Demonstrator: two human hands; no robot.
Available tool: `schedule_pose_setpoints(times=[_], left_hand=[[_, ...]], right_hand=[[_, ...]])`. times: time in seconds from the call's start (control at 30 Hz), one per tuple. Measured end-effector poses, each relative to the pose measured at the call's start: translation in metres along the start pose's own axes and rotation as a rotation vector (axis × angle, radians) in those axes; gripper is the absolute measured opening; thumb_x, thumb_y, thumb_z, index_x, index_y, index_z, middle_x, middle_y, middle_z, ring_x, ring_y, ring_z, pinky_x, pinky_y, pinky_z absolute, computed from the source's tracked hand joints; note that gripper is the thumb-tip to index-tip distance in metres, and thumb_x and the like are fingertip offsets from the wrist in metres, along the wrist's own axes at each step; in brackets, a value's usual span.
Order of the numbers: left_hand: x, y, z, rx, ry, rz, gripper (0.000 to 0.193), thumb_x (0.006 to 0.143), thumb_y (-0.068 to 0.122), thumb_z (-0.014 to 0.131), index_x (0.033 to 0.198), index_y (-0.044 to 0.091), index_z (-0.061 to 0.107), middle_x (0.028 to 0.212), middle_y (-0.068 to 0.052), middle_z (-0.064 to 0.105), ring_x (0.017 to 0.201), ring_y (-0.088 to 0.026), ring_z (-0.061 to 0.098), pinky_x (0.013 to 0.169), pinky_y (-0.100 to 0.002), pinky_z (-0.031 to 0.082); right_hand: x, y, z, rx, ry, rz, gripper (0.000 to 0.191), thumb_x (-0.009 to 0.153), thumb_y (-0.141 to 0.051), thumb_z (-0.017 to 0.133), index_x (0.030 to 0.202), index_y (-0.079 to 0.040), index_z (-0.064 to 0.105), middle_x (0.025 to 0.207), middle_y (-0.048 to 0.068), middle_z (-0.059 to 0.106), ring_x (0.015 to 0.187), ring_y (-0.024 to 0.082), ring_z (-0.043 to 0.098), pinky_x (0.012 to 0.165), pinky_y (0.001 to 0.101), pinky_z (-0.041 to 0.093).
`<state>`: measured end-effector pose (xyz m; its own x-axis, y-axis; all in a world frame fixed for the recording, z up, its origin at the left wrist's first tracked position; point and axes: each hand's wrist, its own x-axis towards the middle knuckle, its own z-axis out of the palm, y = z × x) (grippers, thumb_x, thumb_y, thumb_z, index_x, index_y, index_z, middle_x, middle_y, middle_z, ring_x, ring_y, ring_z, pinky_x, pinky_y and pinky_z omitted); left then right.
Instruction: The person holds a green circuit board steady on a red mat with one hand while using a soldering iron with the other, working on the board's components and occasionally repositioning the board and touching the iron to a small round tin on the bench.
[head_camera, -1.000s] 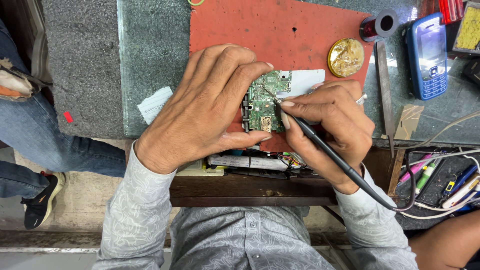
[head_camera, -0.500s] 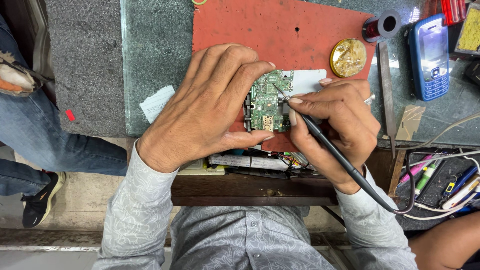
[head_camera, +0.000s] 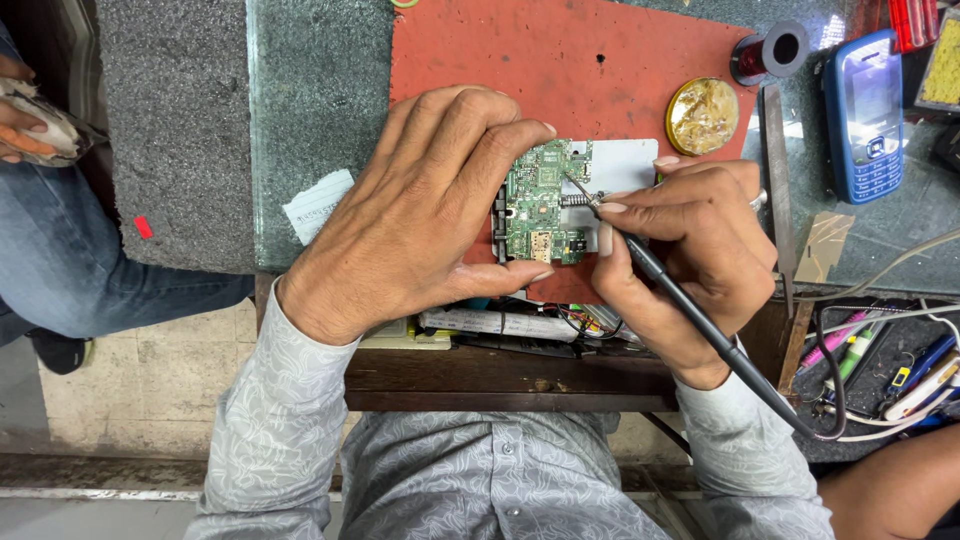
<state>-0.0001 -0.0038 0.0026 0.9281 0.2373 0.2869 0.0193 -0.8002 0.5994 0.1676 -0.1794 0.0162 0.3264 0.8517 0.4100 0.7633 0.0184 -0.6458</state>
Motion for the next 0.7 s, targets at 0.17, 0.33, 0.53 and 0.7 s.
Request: schedule_pose_setpoints(times=[0.17,0.33,0.53,0.7], left_hand=[[-0.0004,-0.0021,0.0035,0.012,0.009,0.018,0.089,0.078,0.050,0.092,0.141,0.002,0.051,0.136,-0.013,0.047,0.133,-0.035,0.047,0.115,-0.050,0.041],[-0.0020,-0.0033,0.0043,0.010,0.003,0.015,0.089,0.078,0.050,0.092,0.142,0.002,0.051,0.137,-0.013,0.047,0.134,-0.034,0.046,0.115,-0.050,0.040],[-0.0016,-0.0026,0.0037,0.009,0.003,0.016,0.089,0.079,0.050,0.092,0.141,0.001,0.051,0.137,-0.013,0.047,0.135,-0.035,0.046,0.116,-0.050,0.040],[-0.0004,-0.0010,0.0016,0.018,0.006,0.018,0.088,0.078,0.050,0.091,0.141,0.001,0.051,0.137,-0.014,0.047,0.134,-0.035,0.045,0.115,-0.051,0.039]], right_hand=[[0.0017,-0.0025,-0.0007,-0.009,-0.015,-0.004,0.016,0.085,0.000,0.079,0.097,-0.002,0.070,0.097,0.008,0.072,0.094,0.022,0.066,0.099,0.0400,0.050],[0.0030,-0.0027,-0.0005,-0.018,-0.017,-0.018,0.016,0.083,0.000,0.080,0.095,-0.002,0.070,0.095,0.008,0.072,0.092,0.022,0.066,0.100,0.0416,0.050],[0.0008,-0.0010,-0.0001,-0.035,-0.012,-0.025,0.017,0.082,0.001,0.080,0.096,-0.002,0.070,0.096,0.009,0.072,0.092,0.023,0.065,0.099,0.0412,0.050],[-0.0048,0.0049,0.0028,-0.010,-0.010,-0.049,0.017,0.087,0.000,0.081,0.100,-0.004,0.071,0.101,0.006,0.072,0.092,0.019,0.066,0.101,0.0382,0.051]])
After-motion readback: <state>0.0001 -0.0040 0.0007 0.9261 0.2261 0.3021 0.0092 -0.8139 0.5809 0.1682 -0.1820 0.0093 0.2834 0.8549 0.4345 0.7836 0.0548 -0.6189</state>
